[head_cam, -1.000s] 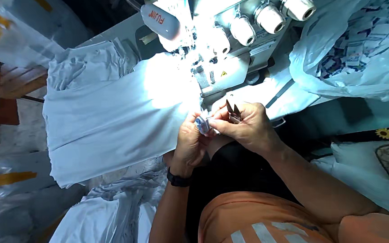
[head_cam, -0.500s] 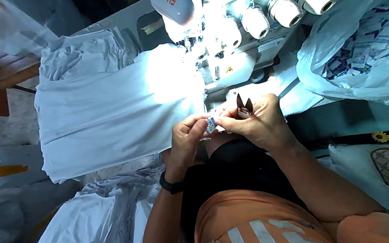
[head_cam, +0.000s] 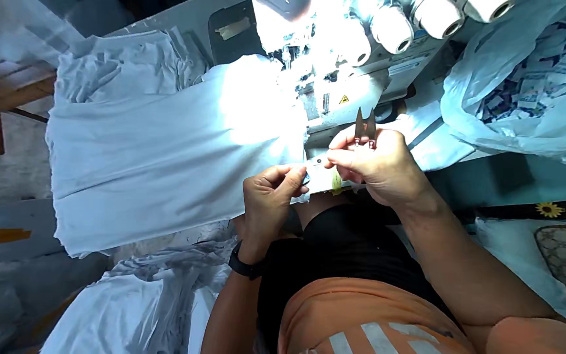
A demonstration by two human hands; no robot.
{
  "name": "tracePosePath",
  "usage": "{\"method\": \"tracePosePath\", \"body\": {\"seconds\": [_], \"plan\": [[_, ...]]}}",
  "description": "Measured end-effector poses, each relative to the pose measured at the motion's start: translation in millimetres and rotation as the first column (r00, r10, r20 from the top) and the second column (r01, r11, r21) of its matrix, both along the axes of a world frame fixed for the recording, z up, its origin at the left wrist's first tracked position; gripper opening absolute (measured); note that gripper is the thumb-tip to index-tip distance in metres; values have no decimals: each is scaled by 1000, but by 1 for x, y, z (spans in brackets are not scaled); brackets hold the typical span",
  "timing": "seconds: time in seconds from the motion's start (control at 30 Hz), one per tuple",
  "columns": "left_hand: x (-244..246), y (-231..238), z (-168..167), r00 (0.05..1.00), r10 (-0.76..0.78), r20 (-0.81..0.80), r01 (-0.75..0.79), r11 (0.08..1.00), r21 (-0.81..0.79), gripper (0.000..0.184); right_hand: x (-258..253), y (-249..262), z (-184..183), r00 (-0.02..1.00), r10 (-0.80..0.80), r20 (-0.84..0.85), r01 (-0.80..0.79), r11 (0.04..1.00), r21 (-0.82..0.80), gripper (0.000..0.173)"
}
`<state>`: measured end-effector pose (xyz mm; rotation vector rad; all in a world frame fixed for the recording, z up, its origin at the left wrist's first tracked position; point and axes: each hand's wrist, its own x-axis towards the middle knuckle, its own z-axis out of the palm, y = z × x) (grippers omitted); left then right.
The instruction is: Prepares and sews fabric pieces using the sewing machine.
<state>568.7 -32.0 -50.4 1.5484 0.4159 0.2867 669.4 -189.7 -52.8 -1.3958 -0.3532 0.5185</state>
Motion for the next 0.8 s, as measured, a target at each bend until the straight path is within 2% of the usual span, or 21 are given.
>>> {"method": "tracePosePath", "body": {"seconds": [0.07, 0.1, 0.13, 0.2, 0.23, 0.3, 0.37, 0.43, 0.53, 0.6, 0.63, 0.8], "plan": [[1, 2, -1, 1000, 11, -11, -12, 1000, -19, 8, 2, 0, -4, 993, -43, 112, 52, 996, -78, 13], [2, 3, 0, 1000, 13, -14, -13, 1000, -17, 8, 4, 2, -9, 965, -58, 255, 92, 988, -123, 10], [3, 6, 2, 1000, 12, -3, -12, 1000, 5, 7, 9, 6, -16, 896, -66, 438, 144, 979, -147, 9], [6, 15, 11, 999, 6, 54, -11, 996, 94, 8, 28, 16, -29, 641, -60, 765, 232, 966, -119, 17], [7, 21, 17, 996, 0, 90, -13, 990, 138, 7, 39, 19, -34, 496, -25, 868, 256, 959, -120, 20], [10, 35, 32, 989, -17, 149, -19, 972, 236, 8, 59, 25, -40, 260, 52, 964, 270, 955, -124, 25], [15, 48, 43, 985, -34, 167, -27, 936, 352, 6, 72, 32, -42, 141, 81, 987, 247, 962, -114, 25], [25, 52, 50, 990, -31, 140, -43, 870, 491, 4, 76, 37, -42, 112, 67, 991, 184, 979, -87, 22], [47, 49, 46, 996, -70, 63, 10, 743, 670, 11, 71, 42, -47, 166, 0, 986, 70, 997, -12, 15], [61, 47, 40, 997, -73, -6, 54, 683, 728, 15, 64, 42, -47, 244, -39, 969, 9, 999, 38, 14], [66, 47, 35, 997, -69, -26, 65, 656, 752, 15, 62, 42, -46, 252, -52, 966, 2, 999, 53, 13], [74, 48, 22, 998, -41, -56, 69, 582, 810, 11, 59, 42, -44, 175, -36, 984, 56, 998, 26, 12]]}}
